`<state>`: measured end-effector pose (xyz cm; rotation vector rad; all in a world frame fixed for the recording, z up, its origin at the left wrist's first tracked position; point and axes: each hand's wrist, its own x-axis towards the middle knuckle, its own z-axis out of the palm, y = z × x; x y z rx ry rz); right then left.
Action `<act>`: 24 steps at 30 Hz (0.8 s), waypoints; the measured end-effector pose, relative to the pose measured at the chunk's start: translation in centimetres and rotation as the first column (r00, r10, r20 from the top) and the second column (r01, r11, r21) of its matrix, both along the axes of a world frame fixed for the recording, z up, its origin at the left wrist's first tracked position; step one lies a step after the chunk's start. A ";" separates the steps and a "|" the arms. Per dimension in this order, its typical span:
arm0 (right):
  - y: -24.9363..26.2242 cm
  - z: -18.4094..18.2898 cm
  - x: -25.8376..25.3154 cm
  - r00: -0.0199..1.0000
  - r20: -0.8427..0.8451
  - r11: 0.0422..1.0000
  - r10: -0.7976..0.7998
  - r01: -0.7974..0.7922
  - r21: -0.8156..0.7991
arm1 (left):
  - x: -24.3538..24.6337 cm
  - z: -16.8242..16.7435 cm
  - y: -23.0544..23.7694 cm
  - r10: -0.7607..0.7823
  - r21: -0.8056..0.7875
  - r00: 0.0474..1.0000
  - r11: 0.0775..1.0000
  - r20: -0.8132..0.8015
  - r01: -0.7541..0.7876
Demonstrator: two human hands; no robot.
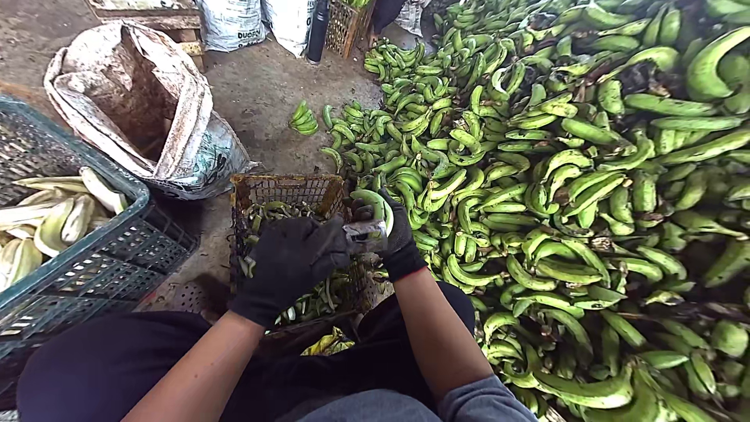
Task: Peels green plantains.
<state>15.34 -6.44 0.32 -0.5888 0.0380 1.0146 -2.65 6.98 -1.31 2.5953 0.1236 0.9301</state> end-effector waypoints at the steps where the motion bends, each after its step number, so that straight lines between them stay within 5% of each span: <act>1: -0.1 0.0 0.1 0.999 -0.051 1.000 -0.006 0.007 0.022 | 0.1 -0.2 -0.3 -0.013 0.037 1.000 0.999 0.025 0.012; 3: -0.4 -0.3 0.0 0.999 -0.035 0.999 0.020 -0.021 -0.035 | 0.2 -0.3 -0.9 -0.004 0.043 1.000 0.999 -0.008 0.004; 6: 0.0 0.3 -1.4 0.988 0.138 0.964 0.069 -0.031 -0.263 | 0.2 0.4 -1.3 0.012 -0.177 0.974 0.983 -0.225 -0.052; 9: 0.2 0.7 -3.2 0.913 0.341 0.945 0.226 -0.120 -0.306 | 0.9 0.8 0.0 -0.016 -0.495 0.892 0.836 -0.451 -0.236; 11: 0.2 0.4 -3.8 0.824 0.475 0.935 0.309 -0.171 -0.312 | 1.0 0.2 1.2 -0.012 -0.637 0.886 0.700 -0.464 -0.325; 13: 0.2 0.3 -4.0 0.772 0.535 0.927 0.344 -0.187 -0.326 | 0.8 -0.5 2.3 0.002 -0.722 0.892 0.586 -0.452 -0.368; 16: -0.1 0.3 -3.5 0.811 0.488 0.933 0.323 -0.186 -0.309 | 0.4 -0.8 3.2 0.026 -0.746 0.893 0.539 -0.450 -0.392; 19: -0.8 0.3 -2.3 0.890 0.373 0.949 0.262 -0.168 -0.267 | -0.2 0.4 2.8 0.034 -0.636 0.885 0.683 -0.464 -0.359; 24: -1.5 -0.4 0.4 0.958 0.246 0.986 0.145 -0.121 -0.112 | -1.3 1.0 0.5 -0.089 -0.280 0.956 0.960 -0.279 0.008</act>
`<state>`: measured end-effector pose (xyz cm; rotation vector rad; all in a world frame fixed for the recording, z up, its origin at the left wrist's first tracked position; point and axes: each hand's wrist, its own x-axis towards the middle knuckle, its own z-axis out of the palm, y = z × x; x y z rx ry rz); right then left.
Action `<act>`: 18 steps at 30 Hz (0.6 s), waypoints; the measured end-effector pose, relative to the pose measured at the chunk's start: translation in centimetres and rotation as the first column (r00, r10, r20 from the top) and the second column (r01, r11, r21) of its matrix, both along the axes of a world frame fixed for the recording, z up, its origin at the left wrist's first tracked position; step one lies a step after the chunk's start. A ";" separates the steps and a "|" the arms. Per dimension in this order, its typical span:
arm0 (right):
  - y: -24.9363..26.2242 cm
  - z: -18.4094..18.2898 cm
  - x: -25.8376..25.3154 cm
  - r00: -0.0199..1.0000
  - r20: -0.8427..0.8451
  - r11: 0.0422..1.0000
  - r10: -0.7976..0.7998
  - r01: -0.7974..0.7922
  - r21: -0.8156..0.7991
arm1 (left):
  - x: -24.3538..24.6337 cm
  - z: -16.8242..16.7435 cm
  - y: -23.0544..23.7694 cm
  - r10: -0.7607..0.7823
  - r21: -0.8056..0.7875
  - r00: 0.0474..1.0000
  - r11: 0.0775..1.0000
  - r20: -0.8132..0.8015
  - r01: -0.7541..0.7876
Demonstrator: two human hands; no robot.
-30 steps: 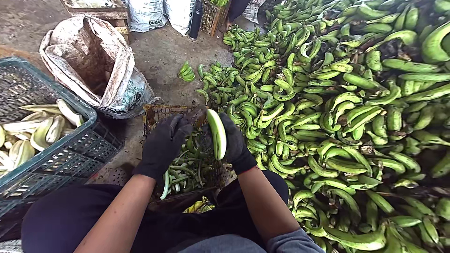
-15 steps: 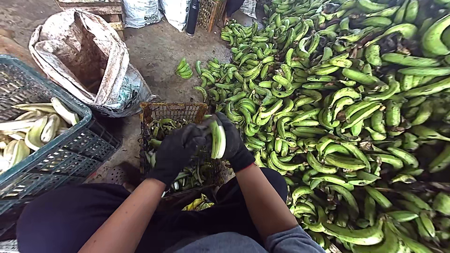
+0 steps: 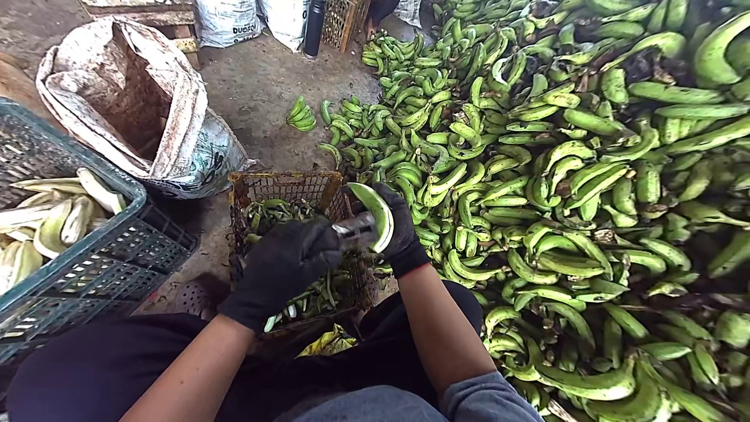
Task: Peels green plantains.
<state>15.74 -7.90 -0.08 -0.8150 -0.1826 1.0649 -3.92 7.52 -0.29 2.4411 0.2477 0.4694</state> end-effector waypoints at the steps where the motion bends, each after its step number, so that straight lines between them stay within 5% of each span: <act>1: -0.1 -0.1 0.2 0.999 -0.040 0.999 0.033 -0.032 0.021 | 0.0 -0.3 -0.5 -0.039 0.081 0.997 0.996 0.069 0.033; 5: 0.4 0.1 -0.9 0.995 -0.076 0.997 0.062 -0.066 -0.040 | 0.7 -0.4 -2.2 -0.037 0.038 0.999 0.999 -0.040 0.039; 9: 1.0 0.4 -2.9 0.992 0.086 0.991 0.088 -0.078 -0.112 | 2.1 0.4 -1.2 0.175 -0.130 0.949 0.968 -0.262 -0.214; 14: 0.8 0.5 -3.3 0.977 0.166 0.988 0.136 -0.121 -0.097 | 1.4 0.2 2.5 0.350 -0.287 0.899 0.861 -0.264 -0.420; 18: 0.0 0.4 -1.6 0.988 0.127 0.990 0.090 -0.075 -0.119 | -0.3 1.6 2.8 0.131 -0.442 0.961 0.867 -0.243 -0.230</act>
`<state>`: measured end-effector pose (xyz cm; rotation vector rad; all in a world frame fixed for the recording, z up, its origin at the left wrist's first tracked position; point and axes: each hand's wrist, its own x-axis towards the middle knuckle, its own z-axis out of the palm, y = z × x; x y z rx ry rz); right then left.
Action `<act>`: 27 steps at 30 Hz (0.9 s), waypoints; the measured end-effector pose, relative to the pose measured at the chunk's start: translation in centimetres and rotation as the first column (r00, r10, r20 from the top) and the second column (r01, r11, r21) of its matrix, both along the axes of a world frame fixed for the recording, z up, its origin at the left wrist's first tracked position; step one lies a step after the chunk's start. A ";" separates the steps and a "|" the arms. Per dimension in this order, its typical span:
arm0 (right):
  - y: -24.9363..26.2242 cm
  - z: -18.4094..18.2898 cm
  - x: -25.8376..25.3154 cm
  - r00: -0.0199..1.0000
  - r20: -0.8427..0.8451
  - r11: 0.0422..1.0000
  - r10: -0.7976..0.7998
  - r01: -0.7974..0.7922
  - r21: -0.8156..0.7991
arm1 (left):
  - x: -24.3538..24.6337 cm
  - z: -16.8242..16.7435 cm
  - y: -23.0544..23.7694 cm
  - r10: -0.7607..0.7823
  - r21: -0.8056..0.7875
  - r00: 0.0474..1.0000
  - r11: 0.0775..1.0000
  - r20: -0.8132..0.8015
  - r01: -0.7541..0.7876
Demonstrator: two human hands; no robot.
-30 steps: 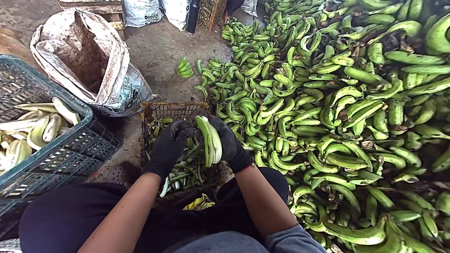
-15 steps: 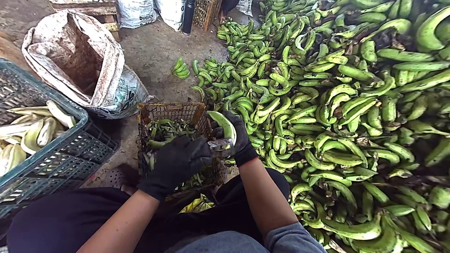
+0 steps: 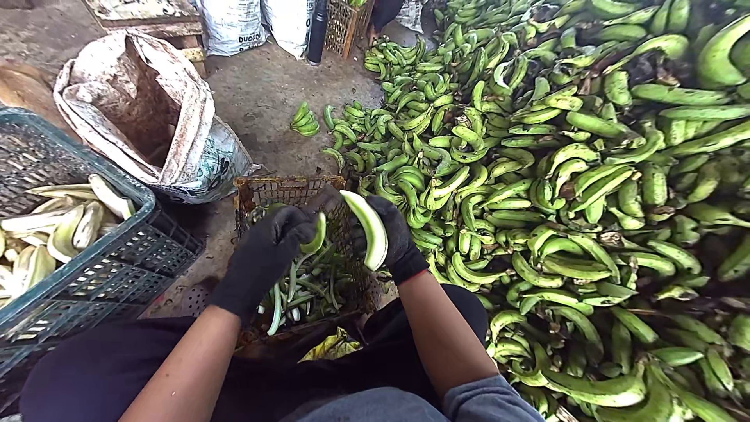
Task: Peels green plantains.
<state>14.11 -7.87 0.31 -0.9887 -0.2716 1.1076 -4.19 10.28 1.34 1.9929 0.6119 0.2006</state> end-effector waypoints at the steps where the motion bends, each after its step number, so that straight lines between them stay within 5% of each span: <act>1: -0.2 0.0 0.4 0.999 -0.006 0.999 -0.034 0.034 0.022 | -0.3 0.1 -0.4 -0.095 -0.039 0.995 0.995 0.020 0.096; 5: 0.2 -0.4 2.0 0.994 -0.105 0.991 -0.036 0.050 0.127 | -0.2 -0.6 -3.3 -0.405 -0.020 0.908 0.912 0.110 0.410; 7: 0.3 -0.4 1.2 0.996 -0.092 0.997 -0.022 0.029 0.074 | 0.6 -1.3 -4.1 -0.418 0.053 0.906 0.908 0.067 0.415; 10: 0.0 -1.1 -0.5 0.998 0.029 0.999 -0.052 0.053 -0.013 | 1.6 -1.8 -3.9 -0.231 0.163 0.973 0.959 -0.026 0.232; 13: 0.4 -1.1 -1.0 0.999 -0.023 0.997 -0.029 0.027 -0.068 | 2.1 -2.0 -2.5 -0.010 0.245 0.999 0.969 -0.038 0.019; 19: 0.9 -0.5 -0.4 0.950 0.306 0.976 -0.067 0.126 -0.178 | -0.4 0.1 2.4 0.217 0.087 0.976 0.973 -0.019 -0.215; 23: 4.0 -3.3 -0.2 0.785 0.606 0.881 -0.127 0.371 -0.295 | -2.8 0.1 3.3 -0.004 0.177 0.881 0.979 -0.474 0.100; 27: 11.6 -6.3 -3.8 0.894 0.418 0.886 -0.159 0.316 -0.340 | -4.1 -0.9 -0.2 -0.244 0.041 0.563 0.894 -0.790 0.445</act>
